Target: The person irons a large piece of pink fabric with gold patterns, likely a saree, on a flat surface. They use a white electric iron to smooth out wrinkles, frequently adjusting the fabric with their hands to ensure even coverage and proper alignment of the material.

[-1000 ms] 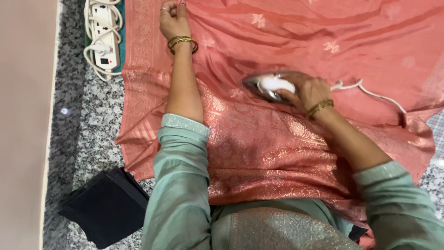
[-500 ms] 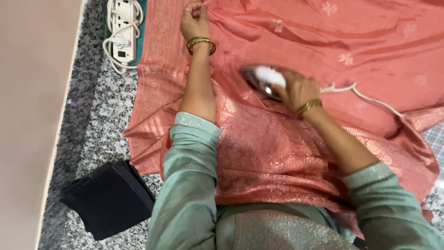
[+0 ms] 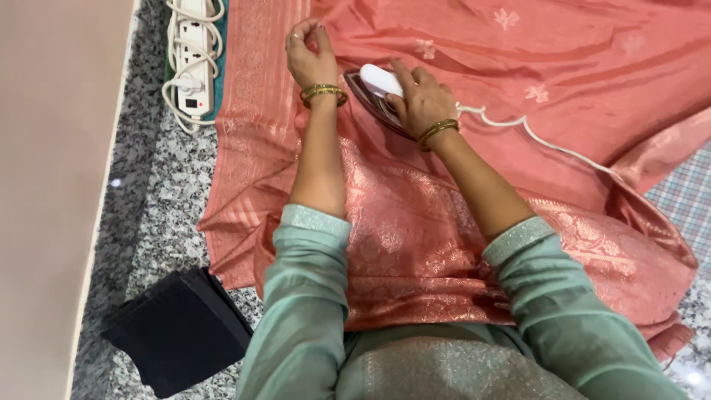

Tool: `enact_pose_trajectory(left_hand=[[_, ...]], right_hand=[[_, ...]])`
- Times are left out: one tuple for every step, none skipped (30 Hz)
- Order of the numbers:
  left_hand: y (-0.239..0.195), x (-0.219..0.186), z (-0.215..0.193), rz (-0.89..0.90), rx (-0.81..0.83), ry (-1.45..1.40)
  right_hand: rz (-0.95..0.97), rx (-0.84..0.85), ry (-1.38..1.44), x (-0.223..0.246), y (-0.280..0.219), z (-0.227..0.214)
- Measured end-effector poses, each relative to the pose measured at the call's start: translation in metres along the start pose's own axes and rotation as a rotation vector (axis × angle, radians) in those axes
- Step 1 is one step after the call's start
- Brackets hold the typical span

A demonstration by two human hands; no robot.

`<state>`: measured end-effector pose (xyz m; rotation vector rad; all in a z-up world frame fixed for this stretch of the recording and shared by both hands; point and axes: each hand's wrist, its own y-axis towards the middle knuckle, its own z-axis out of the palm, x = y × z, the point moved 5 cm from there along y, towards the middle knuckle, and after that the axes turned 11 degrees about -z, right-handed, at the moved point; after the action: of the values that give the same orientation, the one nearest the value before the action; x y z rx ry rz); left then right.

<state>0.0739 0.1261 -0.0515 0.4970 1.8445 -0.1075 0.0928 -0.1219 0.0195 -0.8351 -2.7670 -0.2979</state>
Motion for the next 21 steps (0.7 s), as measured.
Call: enact_pose_trajectory(left_hand=[[-0.008,-0.007,-0.004,0.023,-0.007,-0.010],[-0.013,-0.012,-0.007,0.003,0.020,-0.011],[-0.018,-0.017,-0.007,-0.017,0.049,-0.015],[-0.021,-0.021,-0.007,-0.038,0.078,-0.018],[-0.024,-0.025,-0.008,-0.001,0.097,-0.048],[-0.026,-0.029,-0.009,0.035,0.117,-0.078],[-0.027,-0.033,-0.009,0.072,0.134,-0.108],[-0.028,-0.034,-0.004,0.049,0.203,-0.133],[-0.031,-0.035,0.000,0.024,0.271,-0.155],[-0.034,-0.036,0.005,0.000,0.338,-0.177],[-0.039,-0.040,0.011,0.038,0.401,-0.132],[-0.046,-0.044,0.015,0.077,0.463,-0.087],[-0.054,-0.046,0.019,0.116,0.525,-0.041],[-0.060,-0.049,0.022,0.158,0.554,0.015],[-0.066,-0.052,0.026,0.202,0.581,0.070],[-0.073,-0.056,0.029,0.247,0.608,0.125],[-0.078,-0.056,0.034,0.222,0.675,0.182],[-0.084,-0.057,0.037,0.198,0.740,0.240],[-0.090,-0.057,0.039,0.173,0.807,0.298],[-0.098,-0.061,0.040,0.202,0.885,0.352],[-0.108,-0.067,0.042,0.236,0.962,0.403]], right_hand=[[-0.043,-0.028,-0.011,0.002,-0.004,0.001],[-0.086,-0.056,-0.023,0.002,-0.007,0.000],[-0.091,0.003,-0.050,0.000,-0.014,0.001],[-0.095,0.063,-0.077,0.000,-0.029,0.001],[-0.098,0.126,-0.101,0.004,-0.046,0.003],[-0.114,0.056,-0.003,0.009,-0.063,-0.001],[-0.131,-0.016,0.094,0.013,-0.081,-0.006],[-0.149,-0.090,0.191,0.013,-0.096,-0.013],[-0.141,-0.071,0.172,0.010,-0.109,-0.017],[-0.133,-0.052,0.153,0.005,-0.120,-0.021],[-0.125,-0.035,0.134,-0.001,-0.127,-0.026],[-0.125,-0.039,0.090,-0.010,-0.130,-0.033],[-0.125,-0.042,0.047,-0.020,-0.130,-0.039],[-0.125,-0.045,0.004,-0.029,-0.127,-0.043],[-0.080,-0.015,-0.014,-0.043,-0.123,-0.044],[-0.036,0.015,-0.030,-0.060,-0.117,-0.045],[0.007,0.044,-0.047,-0.079,-0.108,-0.043],[0.099,0.086,-0.050,-0.101,-0.097,-0.038],[0.192,0.129,-0.052,-0.123,-0.088,-0.031],[0.146,0.042,-0.110,-0.139,-0.081,-0.032],[0.100,-0.048,-0.173,-0.154,-0.078,-0.036]])
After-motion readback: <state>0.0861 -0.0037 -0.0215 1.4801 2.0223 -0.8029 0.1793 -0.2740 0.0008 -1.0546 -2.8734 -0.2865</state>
